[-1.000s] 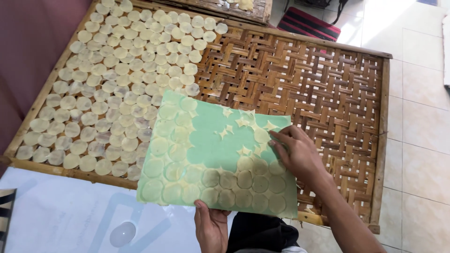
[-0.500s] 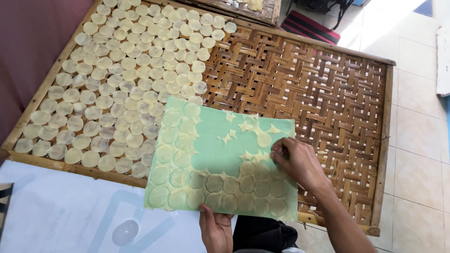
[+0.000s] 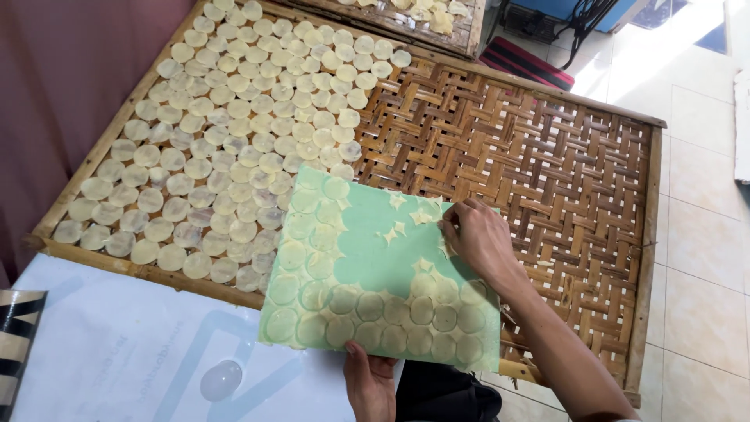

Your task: The person picks thin dough circles from a plastic sheet and arranges them onto a bamboo tray for drying.

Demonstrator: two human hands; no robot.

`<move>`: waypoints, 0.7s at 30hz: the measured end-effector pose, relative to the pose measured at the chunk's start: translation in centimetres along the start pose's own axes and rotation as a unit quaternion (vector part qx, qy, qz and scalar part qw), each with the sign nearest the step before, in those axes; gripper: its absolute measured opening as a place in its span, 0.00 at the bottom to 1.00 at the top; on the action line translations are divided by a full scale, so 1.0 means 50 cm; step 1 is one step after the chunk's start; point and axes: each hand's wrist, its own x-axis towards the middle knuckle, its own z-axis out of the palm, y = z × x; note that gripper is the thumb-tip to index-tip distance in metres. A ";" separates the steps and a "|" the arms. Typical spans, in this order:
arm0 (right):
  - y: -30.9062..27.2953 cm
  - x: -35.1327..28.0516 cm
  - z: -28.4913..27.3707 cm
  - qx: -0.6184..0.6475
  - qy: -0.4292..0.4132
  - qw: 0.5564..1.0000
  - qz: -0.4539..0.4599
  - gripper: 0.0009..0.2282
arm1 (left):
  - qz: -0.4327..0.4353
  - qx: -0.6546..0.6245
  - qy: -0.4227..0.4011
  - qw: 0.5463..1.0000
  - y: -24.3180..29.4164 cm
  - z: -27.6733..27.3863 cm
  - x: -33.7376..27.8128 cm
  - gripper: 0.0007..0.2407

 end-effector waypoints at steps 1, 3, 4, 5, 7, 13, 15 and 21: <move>0.010 0.011 0.015 -0.015 -0.004 1.000 0.005 0.13 | 0.010 0.000 -0.008 1.000 -0.010 -0.011 0.002 0.26; 0.030 0.019 0.037 -0.015 -0.004 1.000 0.018 0.12 | 0.004 -0.001 0.012 1.000 -0.015 -0.018 0.005 0.27; 0.040 0.024 0.050 -0.014 -0.007 0.999 0.030 0.12 | -0.003 -0.003 0.035 0.999 -0.016 -0.023 0.007 0.27; 0.028 0.013 0.035 -0.013 -0.005 0.999 0.033 0.12 | -0.004 -0.001 0.032 0.999 -0.017 -0.028 0.010 0.27; 0.008 -0.005 0.004 0.056 0.054 0.997 0.008 0.10 | -0.017 -0.006 0.055 0.998 -0.024 -0.036 0.019 0.27; -0.073 -0.061 -0.070 0.304 0.053 0.951 -0.034 0.08 | -0.020 -0.004 0.080 0.997 -0.018 -0.033 0.016 0.26; -0.096 -0.074 -0.066 0.310 0.041 0.946 -0.082 0.08 | -0.002 -0.012 0.055 0.998 -0.040 -0.067 0.017 0.25; -0.154 -0.113 -0.066 0.246 -0.046 0.958 -0.141 0.06 | 0.003 -0.012 0.036 0.999 -0.014 -0.027 0.010 0.24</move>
